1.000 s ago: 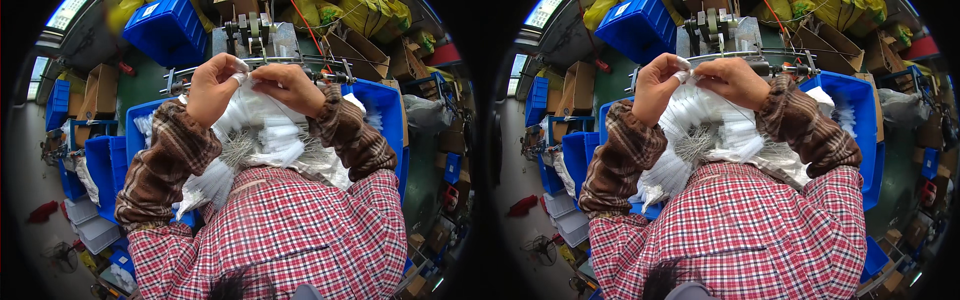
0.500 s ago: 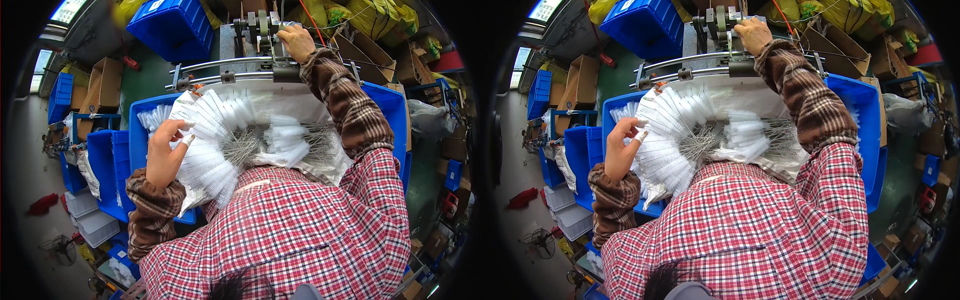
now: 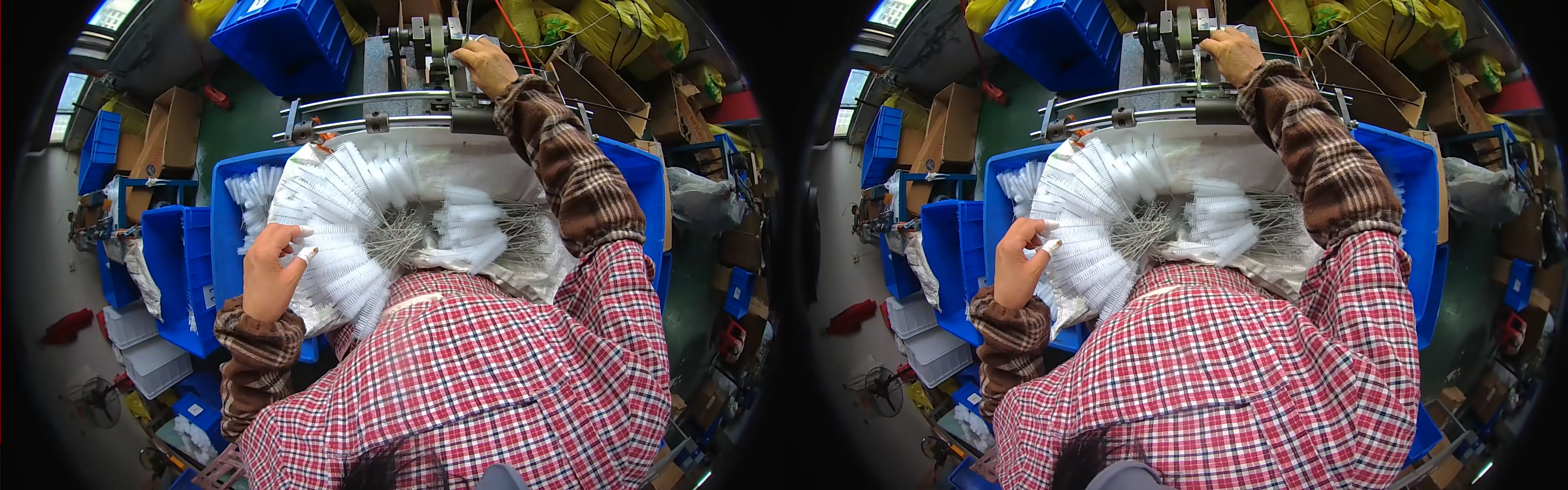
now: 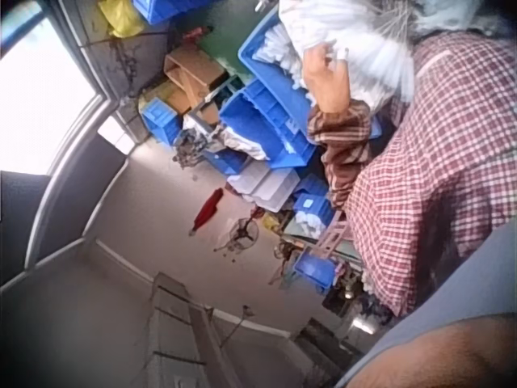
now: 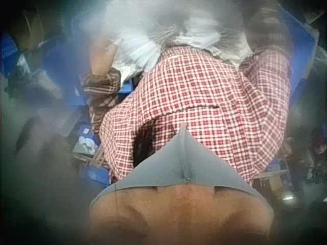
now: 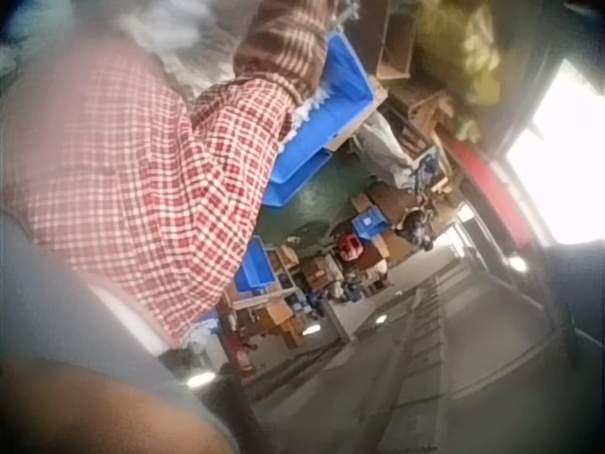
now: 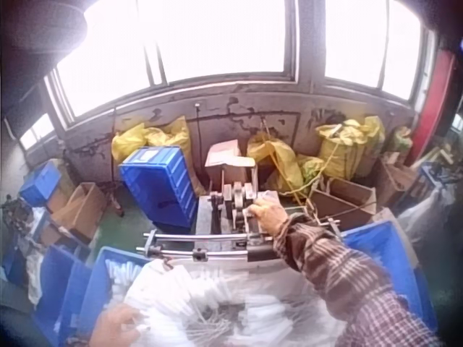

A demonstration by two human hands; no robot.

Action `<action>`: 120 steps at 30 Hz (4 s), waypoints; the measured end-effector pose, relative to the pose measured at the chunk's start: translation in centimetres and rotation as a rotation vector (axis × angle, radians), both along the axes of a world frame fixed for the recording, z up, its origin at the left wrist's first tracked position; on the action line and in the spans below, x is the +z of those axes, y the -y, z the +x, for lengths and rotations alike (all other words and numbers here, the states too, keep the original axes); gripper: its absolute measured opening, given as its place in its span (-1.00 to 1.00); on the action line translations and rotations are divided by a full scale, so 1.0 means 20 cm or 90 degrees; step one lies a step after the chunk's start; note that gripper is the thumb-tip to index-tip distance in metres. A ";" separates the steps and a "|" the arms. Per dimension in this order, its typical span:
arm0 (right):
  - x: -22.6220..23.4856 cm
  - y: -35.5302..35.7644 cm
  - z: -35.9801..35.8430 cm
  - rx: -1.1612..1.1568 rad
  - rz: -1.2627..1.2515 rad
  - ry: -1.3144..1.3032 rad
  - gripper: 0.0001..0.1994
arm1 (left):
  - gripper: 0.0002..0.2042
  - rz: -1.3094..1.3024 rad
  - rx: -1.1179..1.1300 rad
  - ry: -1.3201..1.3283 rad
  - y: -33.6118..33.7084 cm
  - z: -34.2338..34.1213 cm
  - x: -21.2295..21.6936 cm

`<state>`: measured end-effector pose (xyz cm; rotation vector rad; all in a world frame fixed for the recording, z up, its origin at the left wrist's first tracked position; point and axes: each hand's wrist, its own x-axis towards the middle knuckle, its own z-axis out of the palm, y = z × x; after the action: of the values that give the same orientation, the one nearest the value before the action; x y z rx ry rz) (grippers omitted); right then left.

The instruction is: The person handles wire brushes in a storage bin, taking caps from a machine fixture and attaching them onto the ends of the brushes by hand.

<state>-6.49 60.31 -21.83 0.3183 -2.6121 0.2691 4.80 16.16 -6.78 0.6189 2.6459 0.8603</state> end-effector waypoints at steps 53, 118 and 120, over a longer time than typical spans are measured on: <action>0.58 0.16 0.68 0.124 -0.527 0.271 -0.78 | -0.86 0.346 -0.129 0.130 -0.23 -0.39 0.33; 0.10 0.22 0.21 -0.197 0.072 -0.005 -0.73 | -0.89 0.042 -0.249 -0.172 -0.58 -0.26 0.13; 0.10 0.13 0.25 -0.202 0.083 0.020 -0.75 | -0.89 0.068 -0.223 -0.097 -0.57 -0.27 0.13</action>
<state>-1.54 57.64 -19.85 -0.0604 -2.6669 -0.0061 -0.70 27.52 -4.23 1.1754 2.5174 0.8794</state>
